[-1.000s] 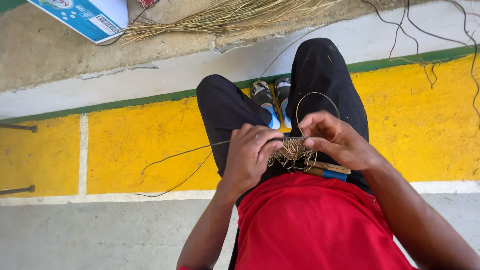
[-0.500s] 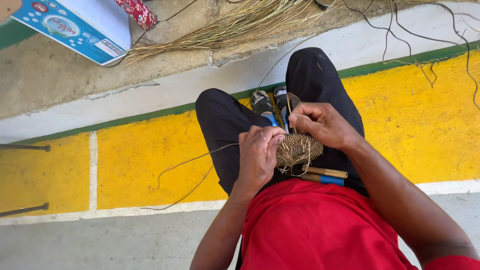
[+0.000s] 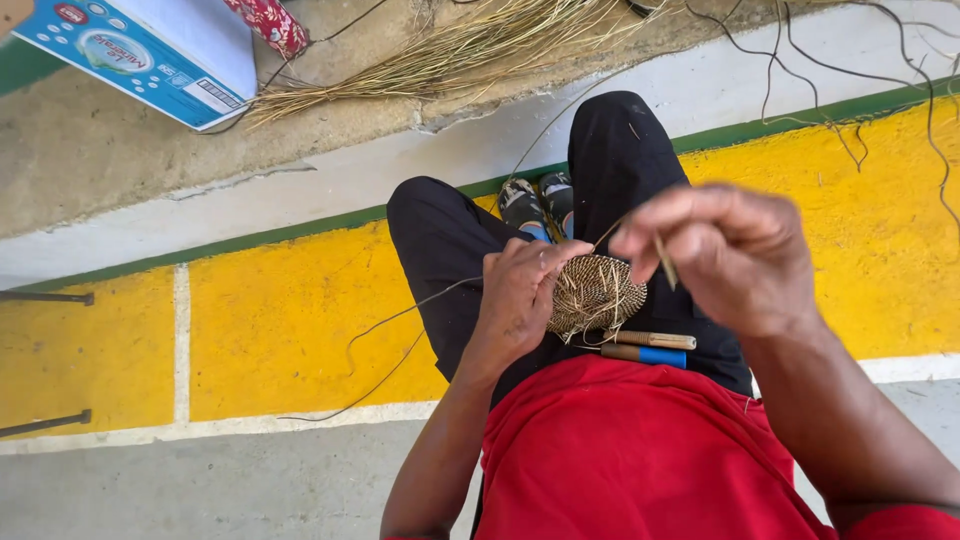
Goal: The recorder is weaving a small round basket or mat using thin natural fibers.
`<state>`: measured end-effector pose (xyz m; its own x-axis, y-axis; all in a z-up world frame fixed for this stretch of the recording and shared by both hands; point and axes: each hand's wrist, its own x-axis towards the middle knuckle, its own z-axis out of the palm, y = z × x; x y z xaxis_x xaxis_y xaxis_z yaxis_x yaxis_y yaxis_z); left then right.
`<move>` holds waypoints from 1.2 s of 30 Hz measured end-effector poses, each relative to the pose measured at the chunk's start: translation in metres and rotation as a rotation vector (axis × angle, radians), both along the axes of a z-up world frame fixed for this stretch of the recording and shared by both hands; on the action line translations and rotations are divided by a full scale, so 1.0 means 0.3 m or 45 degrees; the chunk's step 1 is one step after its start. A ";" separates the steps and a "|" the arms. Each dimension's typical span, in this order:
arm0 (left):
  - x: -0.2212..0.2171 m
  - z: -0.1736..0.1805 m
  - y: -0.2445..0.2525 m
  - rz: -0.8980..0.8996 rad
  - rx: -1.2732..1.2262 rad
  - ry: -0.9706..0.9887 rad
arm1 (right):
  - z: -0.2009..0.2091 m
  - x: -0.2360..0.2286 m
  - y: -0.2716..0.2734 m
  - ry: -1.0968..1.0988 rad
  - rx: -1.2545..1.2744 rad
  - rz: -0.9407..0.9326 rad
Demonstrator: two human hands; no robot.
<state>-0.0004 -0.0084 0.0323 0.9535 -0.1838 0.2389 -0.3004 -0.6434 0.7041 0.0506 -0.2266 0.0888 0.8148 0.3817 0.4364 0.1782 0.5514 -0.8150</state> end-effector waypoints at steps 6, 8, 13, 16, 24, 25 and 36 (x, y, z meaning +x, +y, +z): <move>-0.009 -0.049 -0.002 0.048 -0.100 0.028 | -0.276 -0.061 0.010 0.146 -0.505 -0.287; -0.006 -0.044 -0.003 0.050 -0.091 0.038 | -0.326 -0.063 0.013 0.178 -0.465 -0.303; 0.008 -0.039 -0.001 0.029 -0.093 0.094 | -0.344 -0.068 0.029 0.278 -0.592 -0.394; 0.011 -0.058 0.002 0.033 -0.133 0.067 | -0.303 -0.067 0.039 -0.359 -0.920 -0.626; 0.005 -0.057 0.008 0.026 -0.119 0.022 | -0.280 -0.069 0.055 -0.513 -1.006 -0.713; 0.004 -0.056 0.008 0.028 -0.120 0.021 | -0.280 -0.068 0.056 -0.515 -1.006 -0.711; 0.005 -0.060 0.007 0.010 -0.112 0.014 | -0.270 -0.073 0.053 -0.620 -1.061 -0.744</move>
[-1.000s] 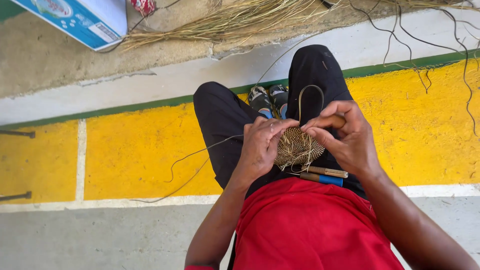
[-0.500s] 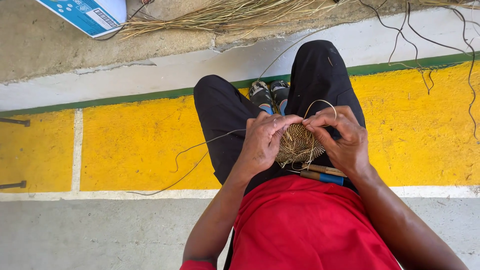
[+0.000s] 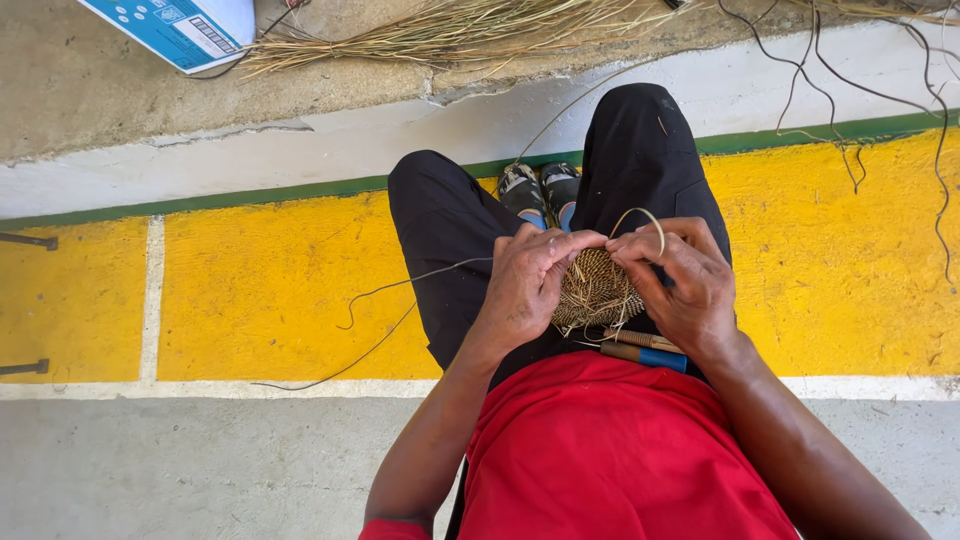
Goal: The recorder is weaving a small round basket or mat using thin natural fibers.
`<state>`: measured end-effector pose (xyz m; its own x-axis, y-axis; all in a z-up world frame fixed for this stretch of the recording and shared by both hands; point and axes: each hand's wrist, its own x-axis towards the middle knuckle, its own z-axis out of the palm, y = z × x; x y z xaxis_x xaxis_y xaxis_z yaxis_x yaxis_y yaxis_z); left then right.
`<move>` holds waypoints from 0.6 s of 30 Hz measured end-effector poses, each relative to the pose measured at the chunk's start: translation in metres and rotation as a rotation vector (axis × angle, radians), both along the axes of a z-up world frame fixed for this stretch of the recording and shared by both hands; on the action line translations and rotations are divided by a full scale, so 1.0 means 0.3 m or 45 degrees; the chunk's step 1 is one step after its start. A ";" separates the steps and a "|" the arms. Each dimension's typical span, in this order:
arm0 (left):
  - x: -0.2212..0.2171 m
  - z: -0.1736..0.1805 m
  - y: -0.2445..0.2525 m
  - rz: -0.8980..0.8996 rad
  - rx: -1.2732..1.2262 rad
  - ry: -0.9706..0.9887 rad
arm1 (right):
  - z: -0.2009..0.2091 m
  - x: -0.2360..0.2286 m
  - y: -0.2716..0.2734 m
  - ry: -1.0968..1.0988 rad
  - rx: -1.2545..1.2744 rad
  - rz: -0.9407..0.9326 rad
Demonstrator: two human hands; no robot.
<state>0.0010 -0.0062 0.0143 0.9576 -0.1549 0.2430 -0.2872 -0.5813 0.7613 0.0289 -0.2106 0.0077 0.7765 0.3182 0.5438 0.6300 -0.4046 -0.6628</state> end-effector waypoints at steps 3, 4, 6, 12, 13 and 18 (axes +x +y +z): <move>0.004 0.002 -0.003 0.002 0.013 0.036 | 0.017 0.008 0.003 -0.112 -0.143 0.014; 0.002 0.004 -0.003 -0.004 0.014 0.033 | -0.001 0.011 0.000 -0.115 -0.143 0.008; -0.001 0.008 -0.004 -0.027 0.044 -0.011 | -0.034 0.016 -0.004 0.078 -0.182 0.009; -0.008 0.002 -0.006 -0.131 -0.028 -0.083 | -0.067 0.159 -0.124 0.844 0.046 0.314; -0.006 0.007 -0.011 -0.142 -0.027 -0.084 | -0.042 0.164 -0.108 0.841 0.051 0.305; -0.008 0.020 -0.015 -0.098 -0.016 0.026 | -0.015 0.211 -0.070 0.777 -0.143 0.557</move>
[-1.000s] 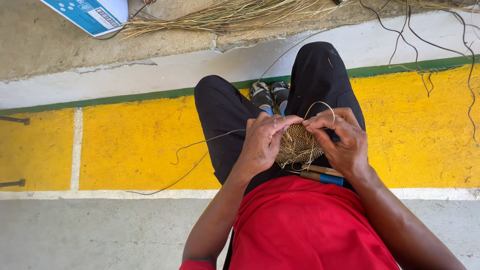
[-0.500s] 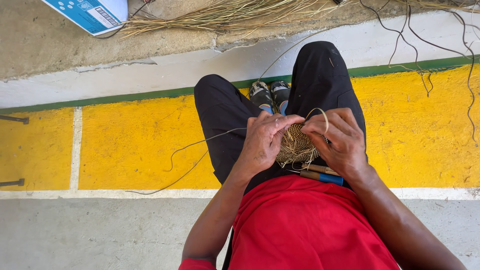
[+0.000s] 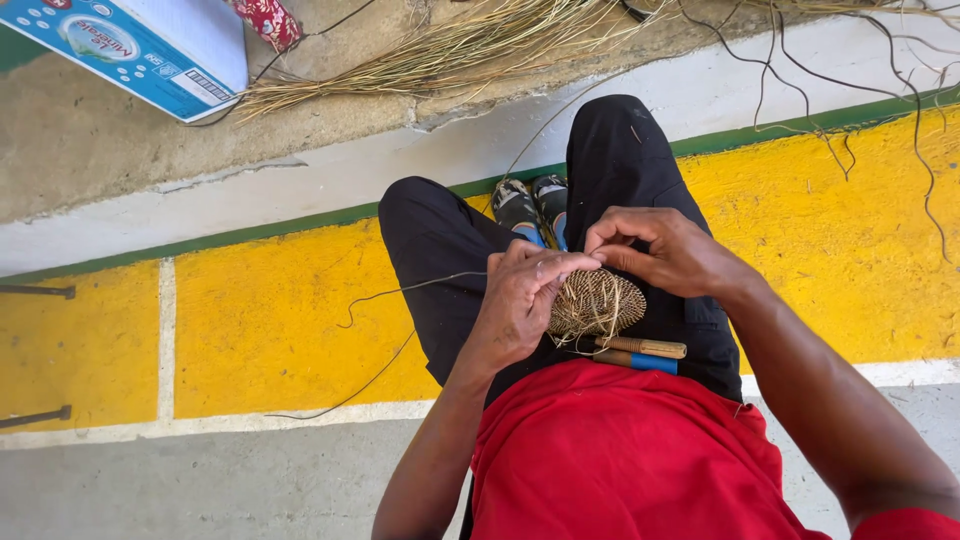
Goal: The recorder is weaving a small round basket or mat using thin natural fibers.
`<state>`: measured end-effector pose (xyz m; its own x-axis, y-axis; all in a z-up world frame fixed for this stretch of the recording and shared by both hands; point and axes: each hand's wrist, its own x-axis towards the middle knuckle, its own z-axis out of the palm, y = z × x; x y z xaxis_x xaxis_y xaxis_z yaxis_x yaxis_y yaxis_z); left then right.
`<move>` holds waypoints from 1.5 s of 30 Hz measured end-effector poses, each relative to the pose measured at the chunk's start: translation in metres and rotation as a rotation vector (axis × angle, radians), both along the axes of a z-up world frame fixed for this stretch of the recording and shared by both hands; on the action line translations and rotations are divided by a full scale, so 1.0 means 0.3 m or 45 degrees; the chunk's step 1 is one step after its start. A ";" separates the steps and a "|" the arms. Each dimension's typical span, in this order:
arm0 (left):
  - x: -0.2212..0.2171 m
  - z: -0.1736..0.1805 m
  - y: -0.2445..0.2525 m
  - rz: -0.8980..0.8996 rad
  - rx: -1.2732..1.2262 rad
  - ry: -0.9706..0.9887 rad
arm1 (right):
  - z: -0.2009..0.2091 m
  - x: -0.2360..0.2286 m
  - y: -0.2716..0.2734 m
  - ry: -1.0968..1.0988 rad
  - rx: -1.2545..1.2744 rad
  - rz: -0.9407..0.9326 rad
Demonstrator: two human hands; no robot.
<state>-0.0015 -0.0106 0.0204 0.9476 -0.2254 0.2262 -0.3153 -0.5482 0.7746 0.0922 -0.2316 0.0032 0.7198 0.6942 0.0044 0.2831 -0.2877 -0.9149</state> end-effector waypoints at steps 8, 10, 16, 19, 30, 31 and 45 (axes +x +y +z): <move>-0.003 -0.002 0.000 0.003 -0.017 -0.016 | -0.142 0.227 -0.047 0.029 0.511 -0.456; 0.004 -0.009 0.003 0.022 -0.030 -0.012 | -0.104 0.183 -0.026 -0.003 0.554 -0.662; -0.005 -0.008 0.005 0.009 0.023 0.045 | -0.081 -0.035 0.036 0.104 0.357 -0.019; 0.006 -0.005 -0.007 0.096 0.042 0.009 | -0.030 -0.004 0.074 -0.450 0.268 -0.253; 0.016 0.019 -0.007 0.057 0.068 -0.021 | -0.009 0.091 0.143 -1.317 0.136 -0.332; 0.016 0.001 0.001 0.060 0.068 -0.034 | 0.011 0.076 0.139 -1.330 0.140 -0.330; 0.008 -0.032 -0.009 0.178 -0.023 -0.027 | 0.013 -0.184 -0.013 0.182 0.543 -0.403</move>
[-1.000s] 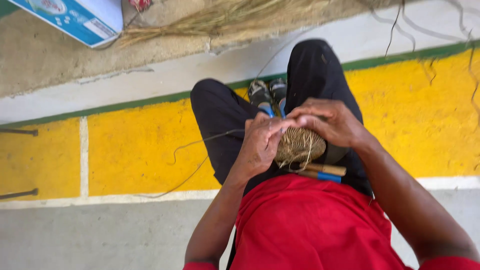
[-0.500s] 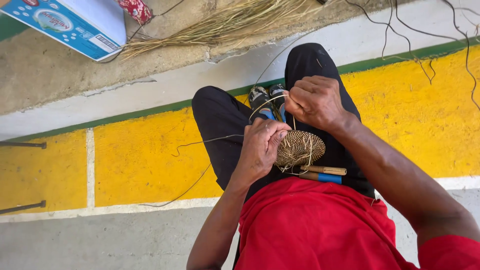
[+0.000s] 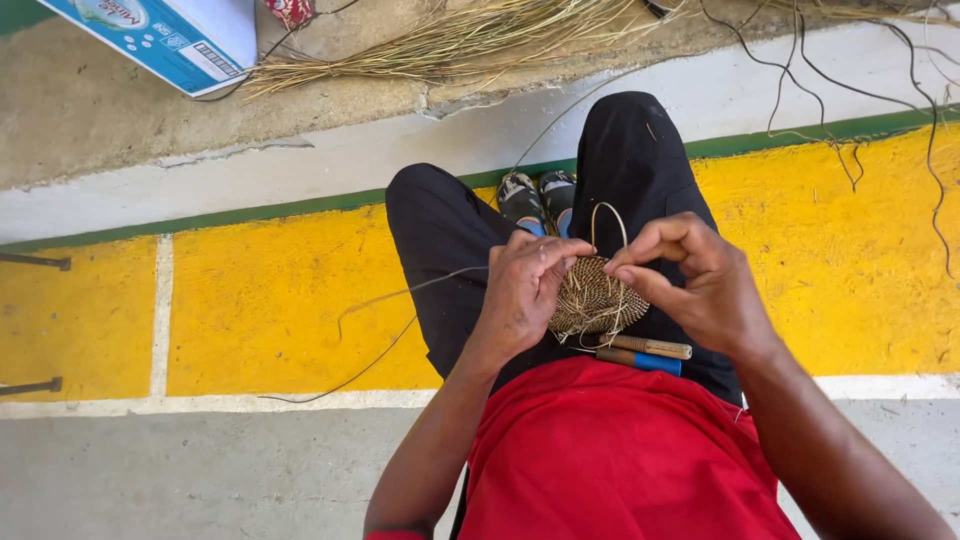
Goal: The recorder is weaving a small round basket or mat using thin natural fibers.
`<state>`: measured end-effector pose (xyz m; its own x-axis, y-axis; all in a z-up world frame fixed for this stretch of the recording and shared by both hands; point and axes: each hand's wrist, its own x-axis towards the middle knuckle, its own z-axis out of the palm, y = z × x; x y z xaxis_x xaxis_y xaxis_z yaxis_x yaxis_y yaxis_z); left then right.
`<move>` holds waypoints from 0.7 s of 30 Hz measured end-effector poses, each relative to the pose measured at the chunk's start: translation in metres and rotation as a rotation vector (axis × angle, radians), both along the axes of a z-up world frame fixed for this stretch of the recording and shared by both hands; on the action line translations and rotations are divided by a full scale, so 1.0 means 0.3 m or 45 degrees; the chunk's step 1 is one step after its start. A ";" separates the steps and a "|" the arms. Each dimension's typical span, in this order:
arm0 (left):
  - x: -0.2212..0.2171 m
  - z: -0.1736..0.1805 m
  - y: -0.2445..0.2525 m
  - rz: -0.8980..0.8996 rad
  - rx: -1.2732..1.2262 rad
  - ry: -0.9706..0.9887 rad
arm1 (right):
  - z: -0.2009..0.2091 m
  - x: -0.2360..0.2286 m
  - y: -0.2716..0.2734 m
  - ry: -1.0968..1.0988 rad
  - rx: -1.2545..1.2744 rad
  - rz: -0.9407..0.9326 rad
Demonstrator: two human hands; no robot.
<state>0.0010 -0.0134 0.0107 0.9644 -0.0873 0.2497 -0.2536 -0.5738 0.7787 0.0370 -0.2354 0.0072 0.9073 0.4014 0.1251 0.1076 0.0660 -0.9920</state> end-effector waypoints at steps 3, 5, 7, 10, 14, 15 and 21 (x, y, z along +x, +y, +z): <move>-0.003 0.013 -0.005 0.018 0.063 0.054 | 0.035 -0.009 0.024 -0.426 -0.412 -0.059; 0.003 0.006 -0.002 0.026 0.052 0.035 | 0.023 0.003 0.041 -0.508 -0.322 -0.075; 0.003 -0.001 0.000 0.030 0.041 0.009 | 0.006 0.009 0.051 -0.595 -0.230 -0.094; 0.001 -0.005 0.003 -0.005 0.032 -0.035 | -0.017 0.016 0.057 -0.585 -0.224 -0.093; 0.004 -0.019 0.005 0.003 0.065 -0.035 | -0.028 0.015 0.058 -0.526 -0.190 -0.078; 0.003 -0.026 0.007 0.003 0.046 -0.048 | -0.031 0.014 0.057 -0.500 -0.157 -0.068; 0.003 -0.008 0.006 -0.017 0.041 -0.025 | -0.032 0.021 0.065 -0.597 -0.249 -0.140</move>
